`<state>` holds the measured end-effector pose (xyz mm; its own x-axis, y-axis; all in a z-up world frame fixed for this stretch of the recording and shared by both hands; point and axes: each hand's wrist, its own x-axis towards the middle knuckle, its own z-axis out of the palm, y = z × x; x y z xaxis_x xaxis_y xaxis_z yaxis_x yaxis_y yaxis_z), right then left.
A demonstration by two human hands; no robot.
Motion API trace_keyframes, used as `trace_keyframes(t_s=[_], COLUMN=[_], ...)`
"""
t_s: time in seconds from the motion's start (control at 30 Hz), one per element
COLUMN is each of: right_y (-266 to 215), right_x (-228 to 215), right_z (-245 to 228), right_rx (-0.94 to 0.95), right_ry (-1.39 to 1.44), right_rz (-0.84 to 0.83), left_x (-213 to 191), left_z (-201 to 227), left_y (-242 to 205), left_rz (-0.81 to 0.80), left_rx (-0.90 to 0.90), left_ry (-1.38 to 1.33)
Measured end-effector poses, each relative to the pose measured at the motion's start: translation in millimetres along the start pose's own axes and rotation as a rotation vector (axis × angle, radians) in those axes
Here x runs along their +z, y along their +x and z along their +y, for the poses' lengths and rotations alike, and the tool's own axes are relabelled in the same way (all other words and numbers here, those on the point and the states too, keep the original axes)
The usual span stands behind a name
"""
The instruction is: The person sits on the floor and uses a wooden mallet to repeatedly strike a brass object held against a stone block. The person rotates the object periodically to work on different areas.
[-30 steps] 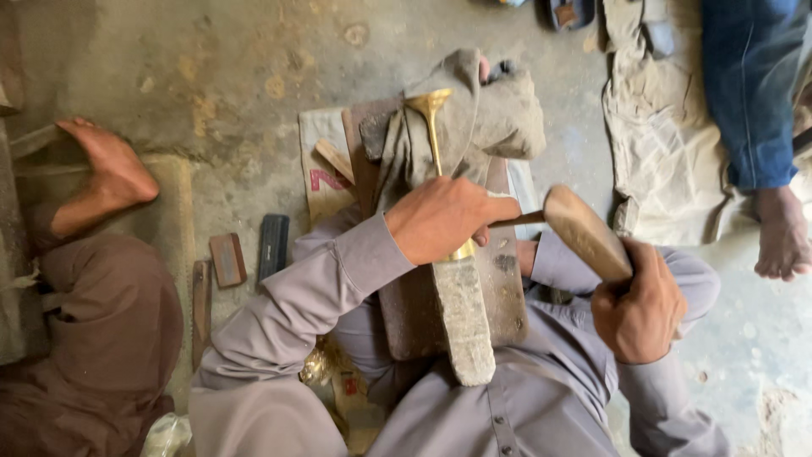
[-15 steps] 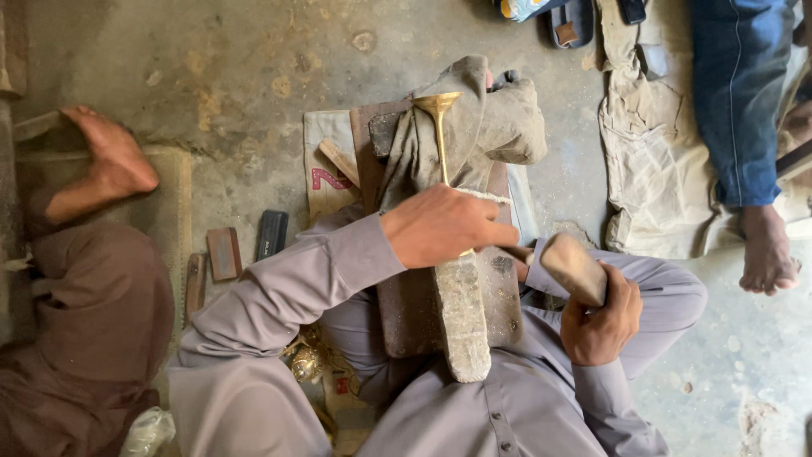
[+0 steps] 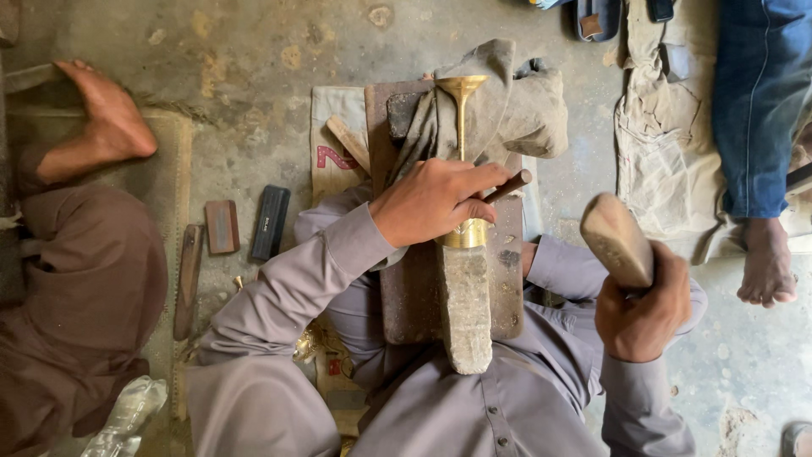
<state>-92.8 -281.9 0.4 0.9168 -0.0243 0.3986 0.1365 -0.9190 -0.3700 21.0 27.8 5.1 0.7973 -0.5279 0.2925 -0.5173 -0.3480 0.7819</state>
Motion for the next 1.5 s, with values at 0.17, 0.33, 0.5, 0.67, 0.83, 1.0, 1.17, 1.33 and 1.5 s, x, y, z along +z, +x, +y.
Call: trace_keyframes(t_s=[0.17,0.33,0.5,0.67,0.83,1.0,1.17,1.33,1.5], right_y=[40,75,84,78,66,64,58,55,68], right_x=[-22,-39,-41,-48,-42,-39,-23,-9,-11], right_z=[-28,-54,-65,-45,-27,-23,-17,-1,2], right_rx=[0.178,-0.019,0.212,-0.121,-0.002,0.042,-0.001,0.024,-0.149], right_ry=[0.554,-0.033,0.574,-0.156,-0.046,0.049,0.215,0.198,0.078], right_rz=[-0.020,-0.160,-0.114,-0.222,-0.135,-0.157,-0.155,-0.198,-0.133], left_x=[0,1,3,3,-1,0,0,-1,1], left_z=[4,8,8,8,5,7,14,15,13], left_y=[5,2,2,8,21,29,28,24,18], left_rz=[-0.047,-0.014,0.008,-0.042,-0.122,-0.219,-0.244,-0.210,-0.126], left_rx=[-0.024,0.018,-0.051,-0.056,-0.014,-0.070,-0.035,-0.026,-0.017], left_ry=[0.027,0.028,-0.004,0.019,0.025,0.065,0.081,0.065,0.104])
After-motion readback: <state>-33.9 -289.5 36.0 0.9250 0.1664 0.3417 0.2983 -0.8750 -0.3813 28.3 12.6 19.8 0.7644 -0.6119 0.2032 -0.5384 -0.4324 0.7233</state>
